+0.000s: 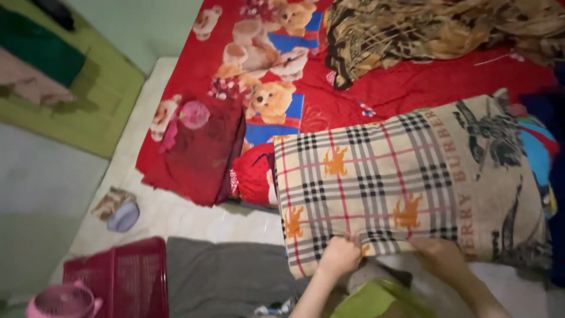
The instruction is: The person is removing and replacing pillowcases on various pillows on a bed.
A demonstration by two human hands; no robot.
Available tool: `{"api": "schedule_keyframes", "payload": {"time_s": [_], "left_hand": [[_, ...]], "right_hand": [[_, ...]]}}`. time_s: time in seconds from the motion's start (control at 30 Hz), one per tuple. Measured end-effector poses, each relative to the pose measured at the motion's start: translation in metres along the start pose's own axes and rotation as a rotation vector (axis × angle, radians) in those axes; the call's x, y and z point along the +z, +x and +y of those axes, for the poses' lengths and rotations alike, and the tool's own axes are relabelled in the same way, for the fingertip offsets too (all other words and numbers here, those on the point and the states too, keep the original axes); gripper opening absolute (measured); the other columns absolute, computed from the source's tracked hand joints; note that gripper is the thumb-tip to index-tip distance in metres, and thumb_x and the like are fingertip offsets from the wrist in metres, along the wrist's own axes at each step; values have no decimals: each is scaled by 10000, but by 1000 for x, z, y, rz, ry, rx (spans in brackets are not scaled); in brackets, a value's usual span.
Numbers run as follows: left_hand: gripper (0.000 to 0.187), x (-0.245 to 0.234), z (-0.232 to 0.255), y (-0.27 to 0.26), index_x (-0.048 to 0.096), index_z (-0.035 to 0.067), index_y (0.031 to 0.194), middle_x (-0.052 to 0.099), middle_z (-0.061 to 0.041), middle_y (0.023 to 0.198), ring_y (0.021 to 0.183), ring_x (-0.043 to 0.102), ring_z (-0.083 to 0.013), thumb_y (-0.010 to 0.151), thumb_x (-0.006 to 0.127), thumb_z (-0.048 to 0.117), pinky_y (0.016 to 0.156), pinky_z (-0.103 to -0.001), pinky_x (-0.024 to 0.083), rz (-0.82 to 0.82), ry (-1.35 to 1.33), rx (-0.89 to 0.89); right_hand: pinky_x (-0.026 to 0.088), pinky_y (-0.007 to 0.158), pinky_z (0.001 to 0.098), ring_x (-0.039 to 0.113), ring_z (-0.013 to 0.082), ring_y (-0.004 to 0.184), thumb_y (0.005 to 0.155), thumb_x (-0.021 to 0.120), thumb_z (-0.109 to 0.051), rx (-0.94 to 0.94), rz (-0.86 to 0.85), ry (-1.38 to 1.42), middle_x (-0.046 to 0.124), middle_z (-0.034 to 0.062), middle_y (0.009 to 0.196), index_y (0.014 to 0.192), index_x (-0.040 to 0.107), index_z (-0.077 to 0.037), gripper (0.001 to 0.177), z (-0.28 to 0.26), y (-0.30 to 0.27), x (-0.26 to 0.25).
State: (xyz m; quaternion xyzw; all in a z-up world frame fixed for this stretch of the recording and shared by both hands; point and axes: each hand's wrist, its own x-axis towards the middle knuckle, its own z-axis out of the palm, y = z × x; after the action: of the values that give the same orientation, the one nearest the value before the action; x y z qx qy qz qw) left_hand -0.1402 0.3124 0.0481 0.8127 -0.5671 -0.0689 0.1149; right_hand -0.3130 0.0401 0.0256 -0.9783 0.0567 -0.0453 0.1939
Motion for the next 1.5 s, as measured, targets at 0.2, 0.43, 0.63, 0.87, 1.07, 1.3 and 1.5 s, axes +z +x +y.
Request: {"api": "schedule_keyframes", "payload": {"time_s": [0.2,0.43,0.63,0.87,1.07,1.3,1.5], "left_hand": [[461,-5,25,-34,647,-103,1229,752,-214,1076,935,735,-294,867,587,176,674,-425,577,137,31,-70],[377,-74,32,-1,675,-65,1166,746,-195,1035,985,725,-310,856,651,148,851,-413,577,234,-9,-116],[404,-128,53,75,676,-46,1195,745,-186,1080,1044,716,-313,891,725,215,925,-421,556,507,26,-144],[353,-228,102,106,705,108,1188,728,-96,1208,1170,685,-282,877,765,263,1056,-461,460,840,0,-392],[426,-158,5,9,644,8,1335,668,-119,1374,1284,606,-227,1032,574,299,1118,-379,412,1274,-491,-1018],[569,-19,-85,39,525,46,1460,568,-85,1487,1368,516,-181,1047,399,417,1159,-329,363,1255,-1312,-903],[606,-169,-20,143,506,20,1513,495,-149,1591,1520,410,-301,1128,281,430,1279,-397,264,1181,-1072,-423]], "right_hand": [[604,755,413,759,275,867,763,745,-178,-98,-12,-4,786,89,970,1069,749,-134,309,-22,-13,-18],[591,810,406,745,302,926,736,735,-107,-264,217,53,769,121,1030,1060,743,-76,325,-29,26,-82],[583,756,416,743,318,853,744,725,-54,-342,300,-4,771,133,993,1047,759,-71,306,13,68,-151],[554,652,375,711,269,700,880,778,-108,-158,452,110,735,138,840,1104,788,-82,226,58,115,-181],[564,703,381,718,267,761,904,768,-107,-200,412,144,741,145,898,1125,780,-76,223,80,131,-154],[579,746,348,742,236,815,930,769,-155,-85,351,-21,770,124,1059,1141,769,-73,226,110,151,-145],[488,1160,339,660,237,1257,938,575,-5,-205,297,339,702,123,1297,1269,680,-39,350,24,192,-219]]}}
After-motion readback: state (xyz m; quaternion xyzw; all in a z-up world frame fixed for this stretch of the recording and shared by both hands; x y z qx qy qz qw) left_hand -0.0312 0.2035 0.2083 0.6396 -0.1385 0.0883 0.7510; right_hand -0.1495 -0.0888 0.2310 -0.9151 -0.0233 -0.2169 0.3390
